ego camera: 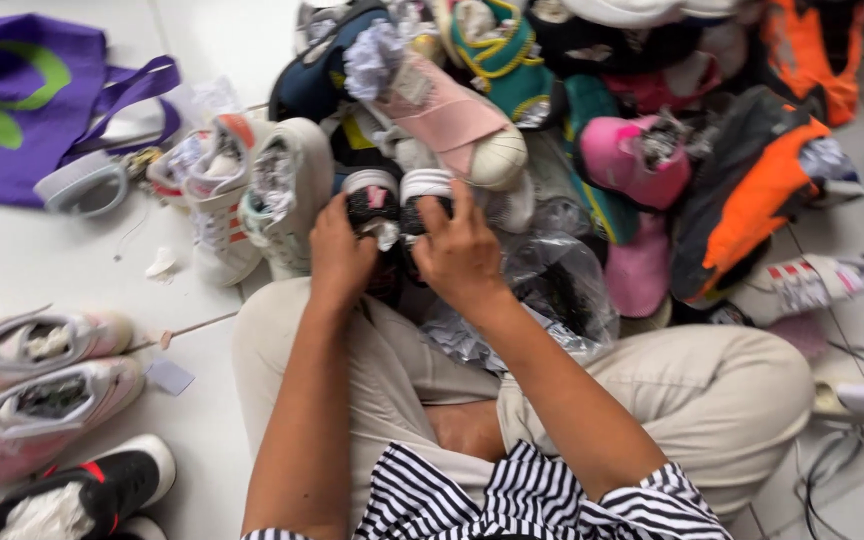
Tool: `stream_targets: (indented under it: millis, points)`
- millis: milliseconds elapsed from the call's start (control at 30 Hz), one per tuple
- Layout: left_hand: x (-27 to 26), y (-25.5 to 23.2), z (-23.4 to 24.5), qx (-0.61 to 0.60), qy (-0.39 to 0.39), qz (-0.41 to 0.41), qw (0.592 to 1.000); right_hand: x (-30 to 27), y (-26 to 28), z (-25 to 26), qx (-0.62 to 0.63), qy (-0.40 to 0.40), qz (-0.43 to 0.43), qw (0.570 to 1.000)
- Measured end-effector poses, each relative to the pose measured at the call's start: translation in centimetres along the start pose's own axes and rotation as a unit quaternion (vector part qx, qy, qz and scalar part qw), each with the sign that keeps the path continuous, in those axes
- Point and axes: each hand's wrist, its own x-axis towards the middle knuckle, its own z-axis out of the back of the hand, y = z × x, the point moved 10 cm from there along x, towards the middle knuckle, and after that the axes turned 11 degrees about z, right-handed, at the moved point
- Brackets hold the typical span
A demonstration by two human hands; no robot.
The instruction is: Sorting through a large pile of miscellaneous shoes to find and pair matching ones.
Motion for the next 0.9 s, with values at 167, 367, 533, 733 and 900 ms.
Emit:
stream_targets:
  millis: [167, 367, 533, 733, 900]
  points:
    - [-0.6, -0.2, 1.0, -0.061, -0.01, 0.0, 0.998, 0.7, 0.5, 1.9, -0.087, -0.025, 0.039, 0.995]
    - [-1.6, -1.6, 3.1, -0.126, -0.123, -0.024, 0.984, 1.6, 1.9, 3.9, -0.058, -0.025, 0.115, 0.991]
    - [-3.5, -5.7, 5.9, -0.203, -0.135, -0.07, 0.967, 0.4, -0.5, 4.3, 0.08, -0.021, 0.091, 0.992]
    - [-1.5, -5.0, 3.4, -0.252, -0.048, -0.04, 0.966, -0.7, -1.2, 1.4, 0.084, 0.022, 0.084, 0.993]
    - [-1.0, -4.5, 1.0, -0.203, 0.004, -0.036, 0.979, -1.3, 0.1, -0.4, 0.023, 0.123, 0.093, 0.988]
